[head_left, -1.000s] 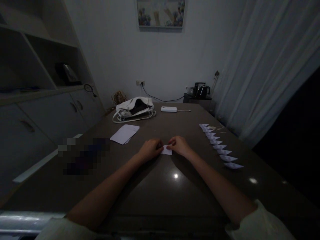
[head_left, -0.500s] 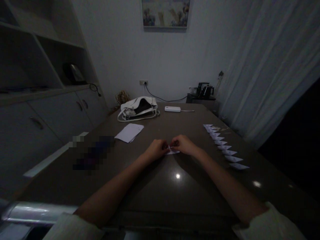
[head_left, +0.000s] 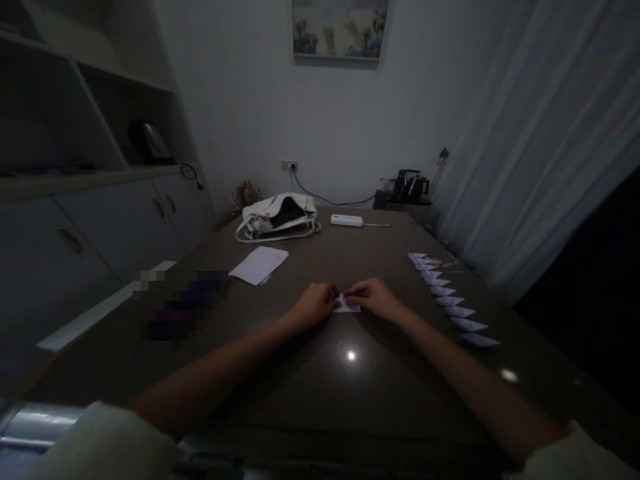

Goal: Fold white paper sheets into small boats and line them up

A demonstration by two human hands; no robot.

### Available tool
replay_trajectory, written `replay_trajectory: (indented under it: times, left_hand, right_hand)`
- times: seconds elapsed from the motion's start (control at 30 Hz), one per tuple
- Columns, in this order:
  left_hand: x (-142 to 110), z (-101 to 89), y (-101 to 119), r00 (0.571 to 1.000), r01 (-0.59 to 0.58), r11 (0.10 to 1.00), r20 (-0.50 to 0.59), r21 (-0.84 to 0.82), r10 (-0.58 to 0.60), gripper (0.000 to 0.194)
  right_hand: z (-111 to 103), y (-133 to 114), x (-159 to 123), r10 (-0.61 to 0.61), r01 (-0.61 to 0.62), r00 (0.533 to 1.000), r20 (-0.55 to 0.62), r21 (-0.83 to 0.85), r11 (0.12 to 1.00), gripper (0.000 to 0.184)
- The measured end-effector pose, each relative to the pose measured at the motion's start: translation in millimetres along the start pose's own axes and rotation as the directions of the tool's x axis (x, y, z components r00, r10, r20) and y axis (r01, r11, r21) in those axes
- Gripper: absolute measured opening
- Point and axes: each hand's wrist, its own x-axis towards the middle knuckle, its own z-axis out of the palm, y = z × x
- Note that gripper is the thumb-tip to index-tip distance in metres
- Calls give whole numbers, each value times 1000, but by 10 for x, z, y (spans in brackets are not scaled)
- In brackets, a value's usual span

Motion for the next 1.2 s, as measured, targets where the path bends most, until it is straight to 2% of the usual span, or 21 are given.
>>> replay_trajectory:
  times: [0.1,0.2,0.33,0.63,1.2]
  left_hand:
    - [-36,14,-21,1000,-13,1000,-14,-23,12,20]
    - [-49,26,-45,999,-35,998,-36,-49,33,19]
    - [-50,32,-63,998,-60,997,-30,-56,58,16]
    - [-69,59,-64,997,-55,998,-59,-43,52,12]
    - [-80,45,-59,993,-109,993,-49,-38,107,18]
  right_hand:
    - [73,25,-58,65,-61,993,-93,45,997,16]
    - [114,0,-104,74,-70,988,-135,29,997,12]
    - [131,-83,-140,19,-41,981,-192,-116,992,3]
    - [120,-189,-195,-63,33,990,-129,-220,975,8]
    - [128,-180,-192,-34,3,990,-139,-218,976,8]
